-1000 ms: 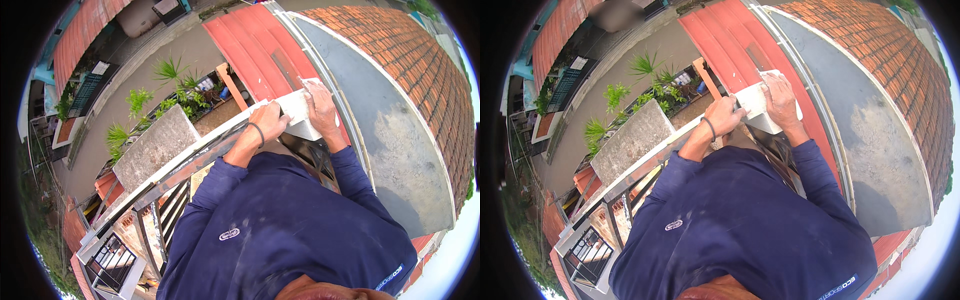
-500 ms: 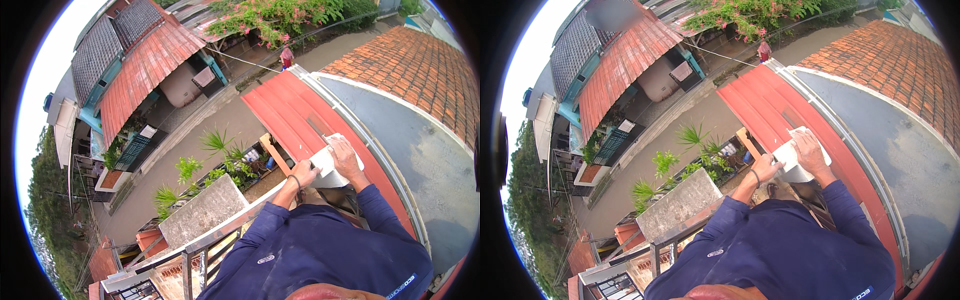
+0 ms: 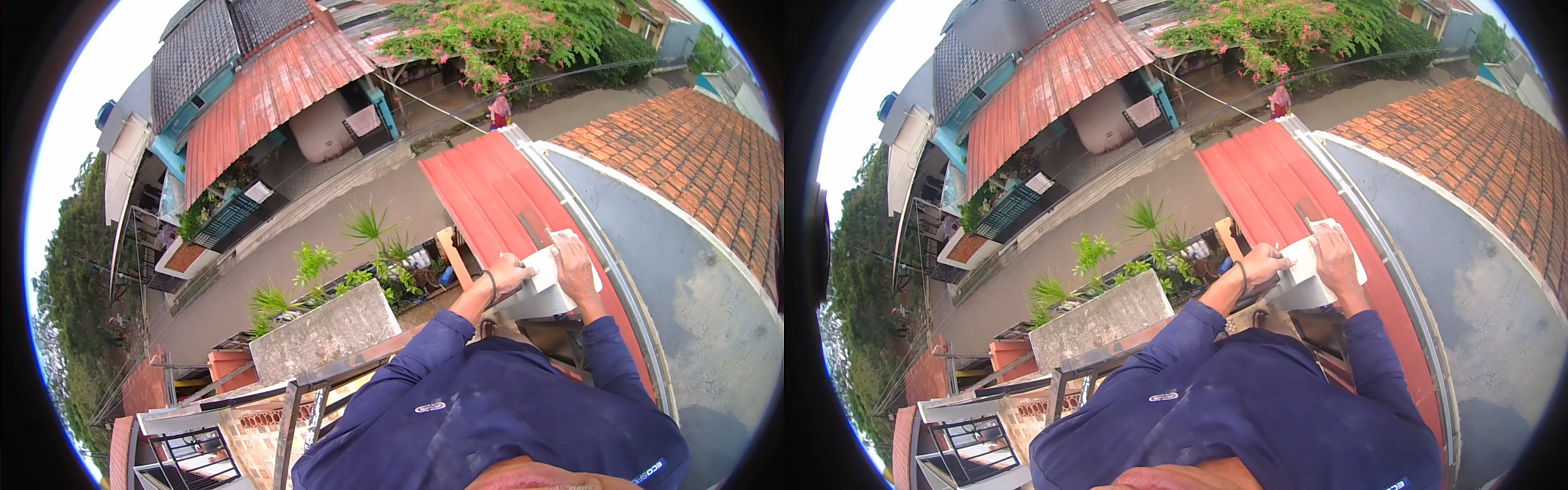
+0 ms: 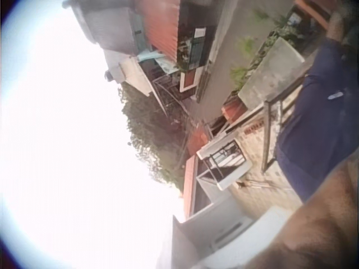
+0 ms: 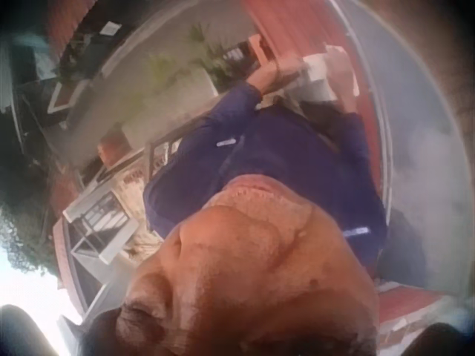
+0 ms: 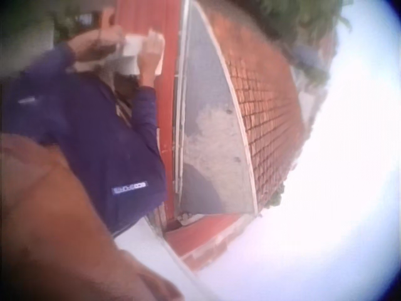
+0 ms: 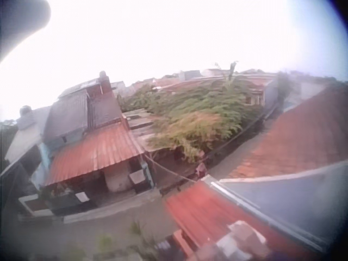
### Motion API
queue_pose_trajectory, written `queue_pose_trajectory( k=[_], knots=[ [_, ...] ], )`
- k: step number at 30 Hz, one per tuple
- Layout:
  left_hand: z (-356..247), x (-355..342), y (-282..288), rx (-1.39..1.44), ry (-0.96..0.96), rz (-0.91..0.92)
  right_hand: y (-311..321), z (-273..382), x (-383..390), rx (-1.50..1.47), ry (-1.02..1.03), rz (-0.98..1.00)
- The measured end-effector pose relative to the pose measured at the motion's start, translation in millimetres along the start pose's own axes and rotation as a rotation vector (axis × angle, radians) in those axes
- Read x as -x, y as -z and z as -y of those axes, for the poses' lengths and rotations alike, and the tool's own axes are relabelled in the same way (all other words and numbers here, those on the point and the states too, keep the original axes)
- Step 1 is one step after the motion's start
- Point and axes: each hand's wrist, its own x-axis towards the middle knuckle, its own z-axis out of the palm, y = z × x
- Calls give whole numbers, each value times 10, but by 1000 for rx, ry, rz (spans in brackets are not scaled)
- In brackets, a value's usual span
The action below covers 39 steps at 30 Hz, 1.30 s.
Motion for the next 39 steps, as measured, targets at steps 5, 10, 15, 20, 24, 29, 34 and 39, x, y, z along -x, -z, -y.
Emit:
queue_pose_trajectory(
  k=[5, 10, 15, 20, 24, 29, 34, 39],
  knots=[
    [10, 42, -59, -45, -36, 10, -28, -25, 27, 42, -2, 7],
    [27, -23, -93, -30, -11, -34, -30, 0, 6, 48, 8, -22],
    [-43, -88, -20, 27, 103, -5, -16, 20, -5, 45, 21, -25],
    [-27, -15, 81, 131, 154, 201, -42, -30, 31, 14, -8, -23],
    [-36, -74, 89, 334, 127, 26, -63, -48, 29, 34, -20, -35],
    [-109, -55, 95, 366, 255, 117, -64, -23, 15, -2, -30, -48],
    [-177, 62, 170, 368, 231, 126, -75, -31, 21, 20, -44, -39],
    [-199, -4, 139, 399, 309, 95, -86, -42, 15, 33, -14, -44]
  ],
)
